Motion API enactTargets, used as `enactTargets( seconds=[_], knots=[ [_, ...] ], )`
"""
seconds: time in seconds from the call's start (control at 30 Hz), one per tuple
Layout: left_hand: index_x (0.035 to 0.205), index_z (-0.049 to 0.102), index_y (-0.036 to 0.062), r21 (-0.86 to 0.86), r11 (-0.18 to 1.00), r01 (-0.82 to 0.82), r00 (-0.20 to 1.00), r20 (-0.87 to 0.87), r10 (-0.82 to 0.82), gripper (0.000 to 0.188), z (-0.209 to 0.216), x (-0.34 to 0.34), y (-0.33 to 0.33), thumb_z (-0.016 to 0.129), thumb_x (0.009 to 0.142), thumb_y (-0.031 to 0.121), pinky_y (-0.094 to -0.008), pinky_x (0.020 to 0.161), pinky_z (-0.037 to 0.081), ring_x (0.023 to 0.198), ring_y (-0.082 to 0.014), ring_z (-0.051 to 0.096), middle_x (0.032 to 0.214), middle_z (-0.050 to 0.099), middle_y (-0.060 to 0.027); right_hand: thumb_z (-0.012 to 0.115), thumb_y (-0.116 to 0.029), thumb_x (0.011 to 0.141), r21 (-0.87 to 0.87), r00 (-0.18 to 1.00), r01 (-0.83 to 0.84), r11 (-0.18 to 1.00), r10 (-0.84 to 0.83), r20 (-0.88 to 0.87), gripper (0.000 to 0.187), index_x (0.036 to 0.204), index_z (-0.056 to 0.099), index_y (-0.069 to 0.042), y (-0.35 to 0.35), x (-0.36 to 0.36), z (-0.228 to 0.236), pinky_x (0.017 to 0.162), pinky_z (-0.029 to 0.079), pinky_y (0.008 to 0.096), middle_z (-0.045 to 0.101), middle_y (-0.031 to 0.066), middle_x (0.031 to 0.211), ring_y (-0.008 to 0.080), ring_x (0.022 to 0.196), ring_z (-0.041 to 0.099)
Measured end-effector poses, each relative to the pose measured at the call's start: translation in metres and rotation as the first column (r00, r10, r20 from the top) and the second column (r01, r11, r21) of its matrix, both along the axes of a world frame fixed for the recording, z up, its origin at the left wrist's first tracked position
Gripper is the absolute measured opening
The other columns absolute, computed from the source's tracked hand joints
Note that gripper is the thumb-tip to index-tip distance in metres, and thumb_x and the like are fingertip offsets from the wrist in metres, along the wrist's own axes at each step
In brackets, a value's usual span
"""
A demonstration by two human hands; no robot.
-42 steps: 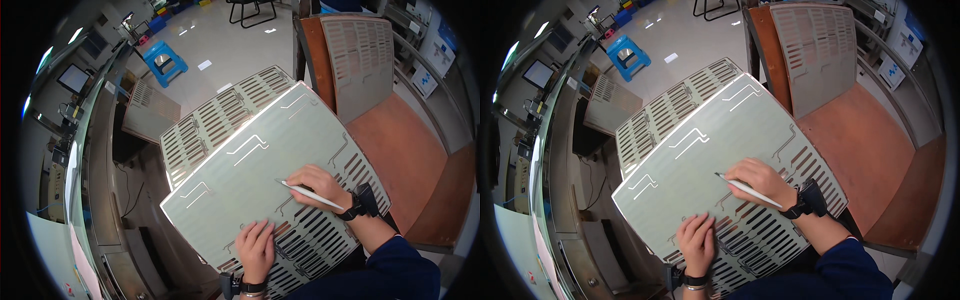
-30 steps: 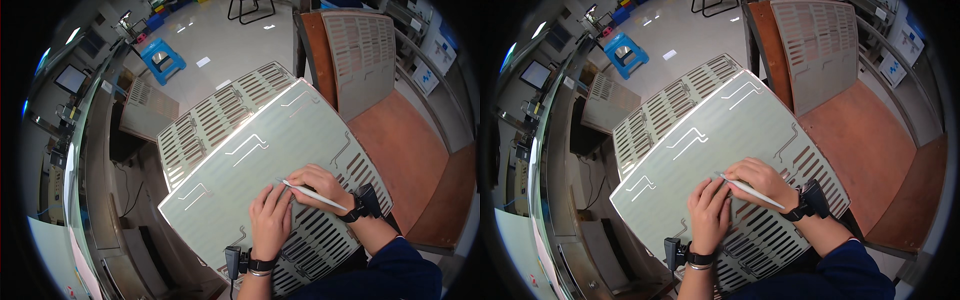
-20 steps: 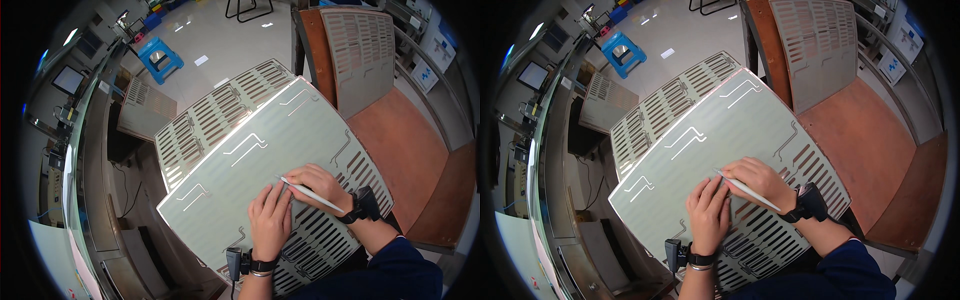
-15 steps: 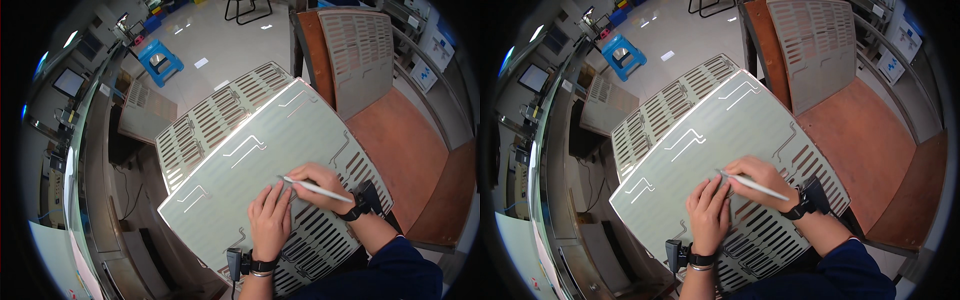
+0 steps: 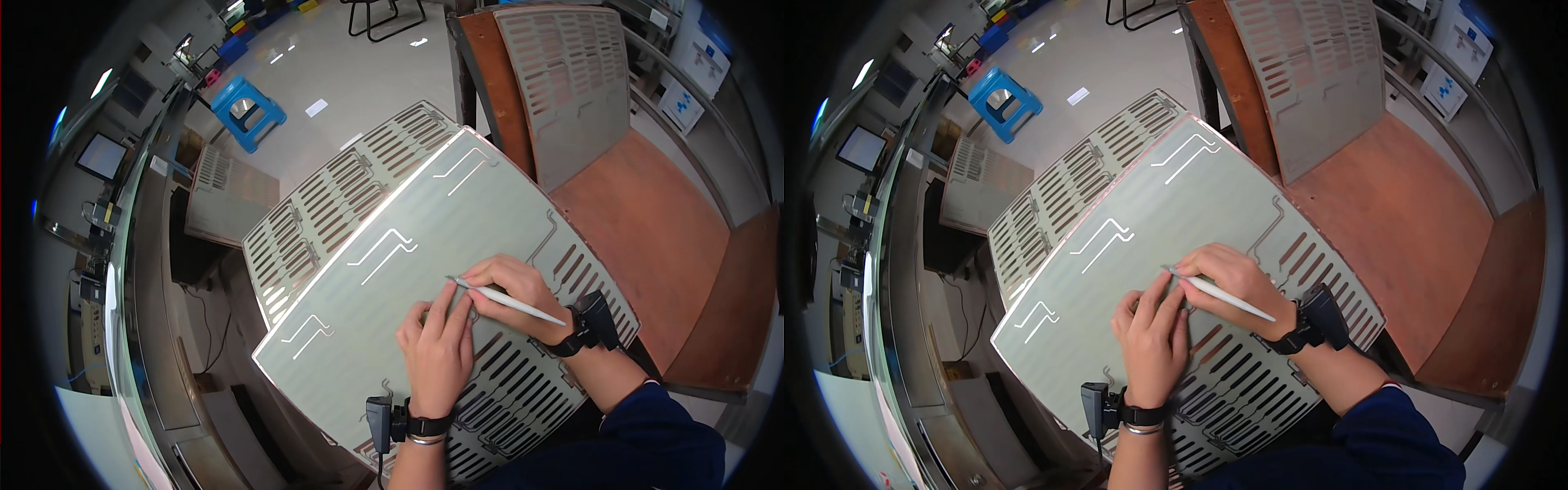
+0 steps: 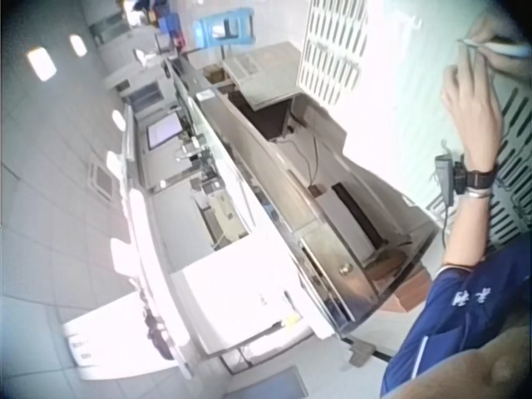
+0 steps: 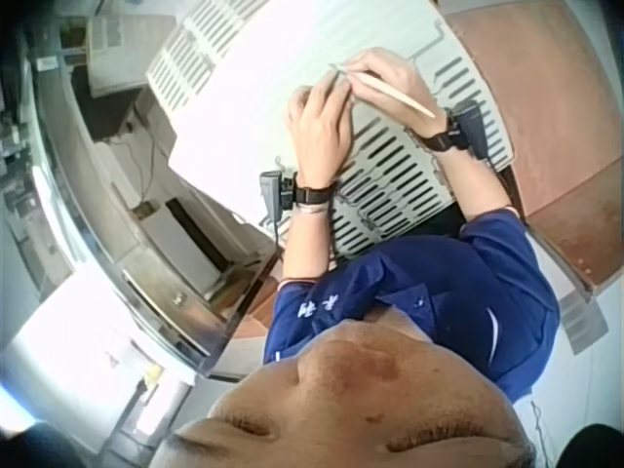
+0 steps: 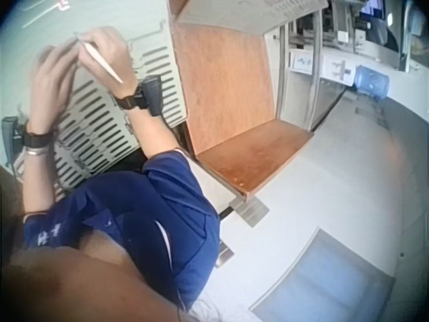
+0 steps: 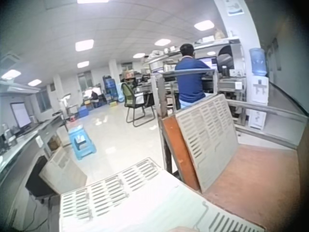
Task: Marking specific traces or sections on large circuit board sheets using a marking pen.
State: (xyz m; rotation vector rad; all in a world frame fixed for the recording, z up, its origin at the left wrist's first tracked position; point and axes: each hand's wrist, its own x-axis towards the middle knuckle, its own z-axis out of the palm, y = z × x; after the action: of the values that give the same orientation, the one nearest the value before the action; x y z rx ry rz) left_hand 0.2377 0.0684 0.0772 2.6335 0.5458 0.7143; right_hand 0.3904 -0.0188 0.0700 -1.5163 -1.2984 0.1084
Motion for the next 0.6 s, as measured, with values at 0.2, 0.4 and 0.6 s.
enactTargets(
  seconds=[0.2,0.4,0.6],
  knots=[
    [0.117,0.068,0.0091,0.009,1.0,-0.012,1.0,-0.001,0.012,0.033,-0.0009,-0.0003,-0.0009,0.068,0.083,0.009,-0.0417,0.095,0.037,0.105,-0.0301,0.053,0.132,0.061,-0.003,0.069,-0.003,0.083,0.027,0.999,-0.006,1.0,0.005,0.039,0.016,0.097,0.063,0.002,0.0003,-0.0014,-0.0008,0.08,0.054,0.0371,0.068,0.0147,0.098,0.0316,0.09,0.066],
    [0.118,0.068,0.01,0.022,0.999,-0.028,1.0,-0.009,0.028,0.035,-0.0038,0.0003,-0.0014,0.069,0.083,0.009,-0.0415,0.096,0.036,0.106,-0.0299,0.052,0.137,0.059,-0.0019,0.069,-0.003,0.084,0.071,0.992,0.021,0.997,-0.03,0.119,0.016,0.098,0.062,0.002,0.0021,-0.002,-0.0045,0.079,0.054,0.0379,0.068,0.0152,0.098,0.0323,0.091,0.066],
    [0.119,0.068,0.0104,0.039,0.999,-0.034,0.999,-0.021,0.035,0.036,-0.001,0.001,-0.0021,0.068,0.084,0.01,-0.0411,0.097,0.036,0.106,-0.0299,0.052,0.138,0.058,-0.0017,0.069,-0.004,0.084,0.04,0.998,0.05,0.998,-0.051,0.03,0.018,0.1,0.062,0.002,0.0048,-0.0024,0.0016,0.079,0.055,0.0382,0.068,0.0154,0.1,0.0327,0.092,0.067]
  ],
)
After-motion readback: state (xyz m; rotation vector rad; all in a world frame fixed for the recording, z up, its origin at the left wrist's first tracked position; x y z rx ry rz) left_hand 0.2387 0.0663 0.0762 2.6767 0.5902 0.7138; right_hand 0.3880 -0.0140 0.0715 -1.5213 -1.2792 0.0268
